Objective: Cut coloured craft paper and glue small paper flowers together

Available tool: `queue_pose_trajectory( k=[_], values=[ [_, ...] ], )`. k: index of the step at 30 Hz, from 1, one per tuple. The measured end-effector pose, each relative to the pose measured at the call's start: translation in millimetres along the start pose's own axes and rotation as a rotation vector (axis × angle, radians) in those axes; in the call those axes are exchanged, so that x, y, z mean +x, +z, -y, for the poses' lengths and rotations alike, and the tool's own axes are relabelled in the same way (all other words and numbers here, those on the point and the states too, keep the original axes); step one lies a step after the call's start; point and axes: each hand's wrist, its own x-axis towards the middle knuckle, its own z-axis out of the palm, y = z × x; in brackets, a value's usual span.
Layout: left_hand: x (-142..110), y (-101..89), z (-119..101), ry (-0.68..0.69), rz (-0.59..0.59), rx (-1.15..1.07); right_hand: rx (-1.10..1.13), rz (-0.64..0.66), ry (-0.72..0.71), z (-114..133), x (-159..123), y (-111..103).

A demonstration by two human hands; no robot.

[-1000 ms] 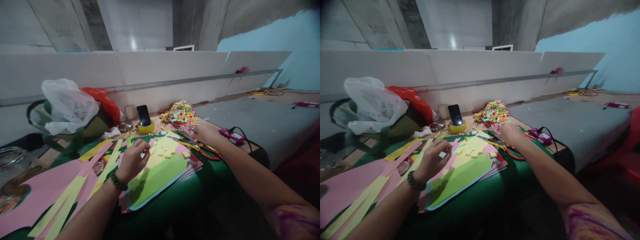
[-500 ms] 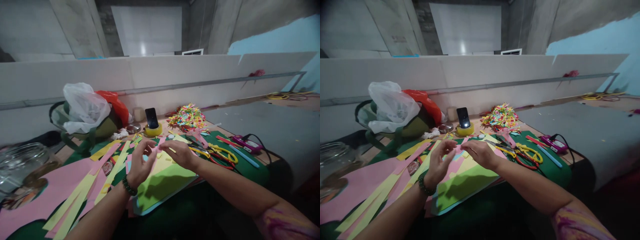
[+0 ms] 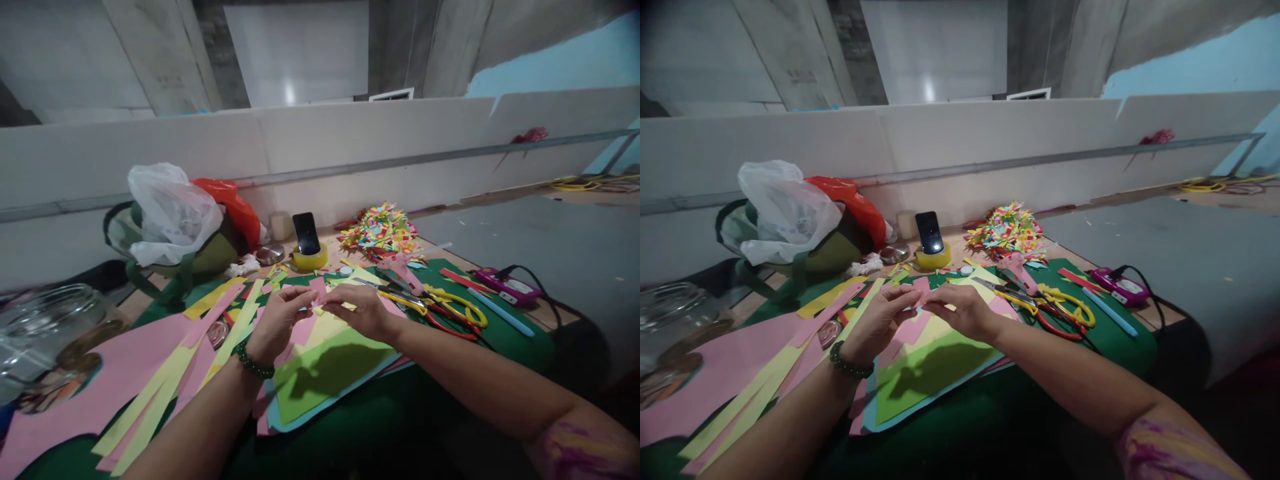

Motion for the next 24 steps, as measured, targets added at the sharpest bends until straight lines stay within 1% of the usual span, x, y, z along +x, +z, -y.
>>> queue_pose_trajectory(
  k=[2, 4, 5, 7, 10, 14, 24],
  values=[
    [-0.1, 0.3, 0.9, 0.035, -0.028, 0.046, 0.148, -0.065, 0.202, 1.1, 1.5, 2.8],
    [0.2, -0.1, 2.7, 0.088, -0.042, 0.093, 0.285, -0.095, 0.399, 1.3, 3.6, 5.3],
    [0.4, -0.3, 3.6, 0.115, -0.048, 0.115, 0.340, -0.101, 0.474, 1.0, 4.7, 6.1],
    [0.5, -0.5, 4.6, 0.154, -0.055, 0.166, 0.410, -0.114, 0.566, -0.5, 6.7, 6.5],
    [0.0, 0.5, 3.7, 0.191, -0.058, 0.261, 0.453, -0.133, 0.629, -2.8, 8.6, 5.3],
    [-0.9, 2.9, 2.0, 0.247, -0.061, 0.343, 0.486, -0.151, 0.665, -3.7, 9.4, 4.4],
    [-0.3, 5.6, 2.4, 0.239, -0.065, 0.322, 0.540, -0.106, 0.701, -4.3, 11.0, 4.0]
  ],
)
